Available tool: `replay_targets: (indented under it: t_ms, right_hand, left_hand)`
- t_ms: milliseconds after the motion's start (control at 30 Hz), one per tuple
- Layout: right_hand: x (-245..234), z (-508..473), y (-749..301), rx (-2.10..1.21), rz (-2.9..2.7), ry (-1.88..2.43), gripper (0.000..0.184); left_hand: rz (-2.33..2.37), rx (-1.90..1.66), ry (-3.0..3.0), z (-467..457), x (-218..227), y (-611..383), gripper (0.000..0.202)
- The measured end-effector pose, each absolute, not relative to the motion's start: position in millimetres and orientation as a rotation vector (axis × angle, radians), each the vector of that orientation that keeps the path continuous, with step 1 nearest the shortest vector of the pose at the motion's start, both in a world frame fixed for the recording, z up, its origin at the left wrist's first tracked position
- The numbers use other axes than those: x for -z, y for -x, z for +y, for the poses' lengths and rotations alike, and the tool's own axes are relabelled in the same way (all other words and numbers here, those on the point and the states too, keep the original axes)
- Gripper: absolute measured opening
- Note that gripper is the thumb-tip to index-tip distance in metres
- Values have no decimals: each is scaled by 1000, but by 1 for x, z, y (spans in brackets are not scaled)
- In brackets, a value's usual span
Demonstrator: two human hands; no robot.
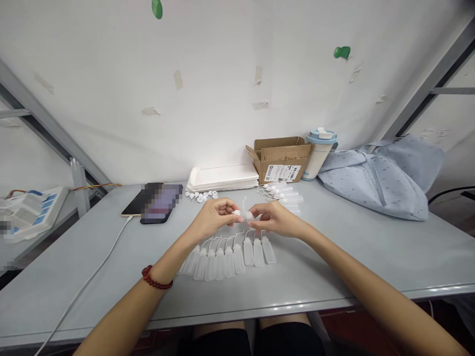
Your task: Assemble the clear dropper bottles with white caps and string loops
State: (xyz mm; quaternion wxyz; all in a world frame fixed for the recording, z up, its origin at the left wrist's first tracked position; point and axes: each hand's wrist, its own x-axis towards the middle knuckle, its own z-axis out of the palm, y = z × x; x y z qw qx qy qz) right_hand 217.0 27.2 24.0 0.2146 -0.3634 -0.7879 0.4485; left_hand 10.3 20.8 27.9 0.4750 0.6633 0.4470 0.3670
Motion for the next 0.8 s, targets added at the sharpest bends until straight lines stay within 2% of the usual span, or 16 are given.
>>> replay_targets:
  t_ms: [267, 500, 800]
  right_hand:
    - [-23, 26, -215, -1221, -2221, 954, 29]
    - [-23, 29, -215, -884, -2336, 924, 22]
    - [-22, 29, -215, -863, -2351, 953, 29]
  left_hand:
    - [1007, -868, -1607, 21, -26, -7, 22]
    - [1018, -863, -1632, 21, -26, -7, 24]
    - [1090, -883, -1720, 18, -28, -10, 20]
